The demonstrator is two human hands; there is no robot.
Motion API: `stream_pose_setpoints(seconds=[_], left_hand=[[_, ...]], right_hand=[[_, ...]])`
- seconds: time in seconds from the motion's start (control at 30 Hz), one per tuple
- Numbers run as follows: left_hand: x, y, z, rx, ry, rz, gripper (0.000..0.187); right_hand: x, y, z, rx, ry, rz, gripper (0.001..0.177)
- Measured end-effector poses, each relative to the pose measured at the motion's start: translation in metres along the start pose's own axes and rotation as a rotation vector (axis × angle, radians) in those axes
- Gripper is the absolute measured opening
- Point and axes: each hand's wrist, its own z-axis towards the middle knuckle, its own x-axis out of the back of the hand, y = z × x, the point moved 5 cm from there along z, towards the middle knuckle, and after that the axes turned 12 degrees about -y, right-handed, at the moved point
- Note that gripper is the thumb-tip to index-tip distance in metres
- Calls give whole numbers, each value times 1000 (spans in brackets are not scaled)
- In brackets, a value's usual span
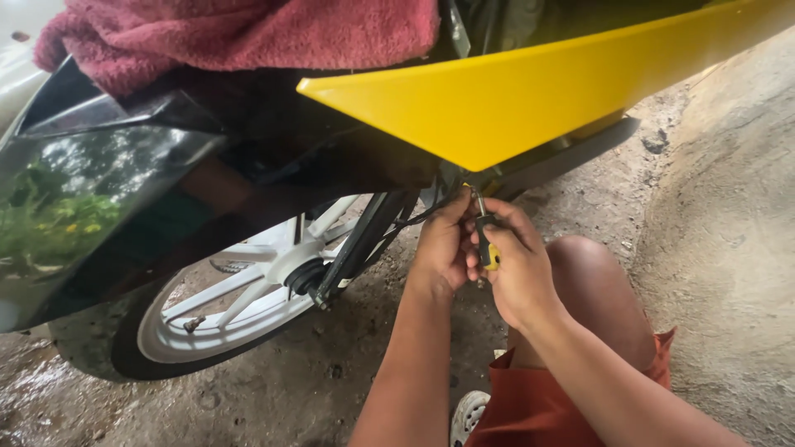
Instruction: The person uses an Allen key to remove a screw from a motorcycle's side panel, then detaches the panel and a wire connector. They then use a screwdriver to remove a screw from the lower fairing and pull it away from the frame.
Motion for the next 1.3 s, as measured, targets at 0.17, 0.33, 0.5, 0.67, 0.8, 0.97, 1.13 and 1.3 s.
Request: stream_pose_setpoints(seconds=[0.17, 0.33, 0.5, 0.67, 0.8, 0.97, 1.13, 1.3], left_hand=[[3, -2, 8, -37, -24, -64, 37], [-1, -2, 8, -47, -35, -45, 38], [-3, -1, 7, -82, 3, -51, 31], [-3, -4, 13, -95, -33, -51, 32], [3, -10, 20, -105, -34, -53, 33], [12, -13, 28, -125, 2, -20, 27], [13, -17, 33, -106, 7, 25, 26], [1, -11, 33, -118, -14, 15, 24]], right_hand=[[-4, -5, -3, -36, 38, 10, 32], [-1, -4, -4, -8, 25, 25, 32], [1, -2, -4, -6, 10, 51, 32], [5, -2, -4, -45, 37, 119, 32], [5, -5, -6, -71, 63, 165, 31], [5, -8, -6, -68, 27, 263, 28], [11, -8, -5, -68, 8, 381, 24], [21, -3, 2, -44, -110, 506, 17]])
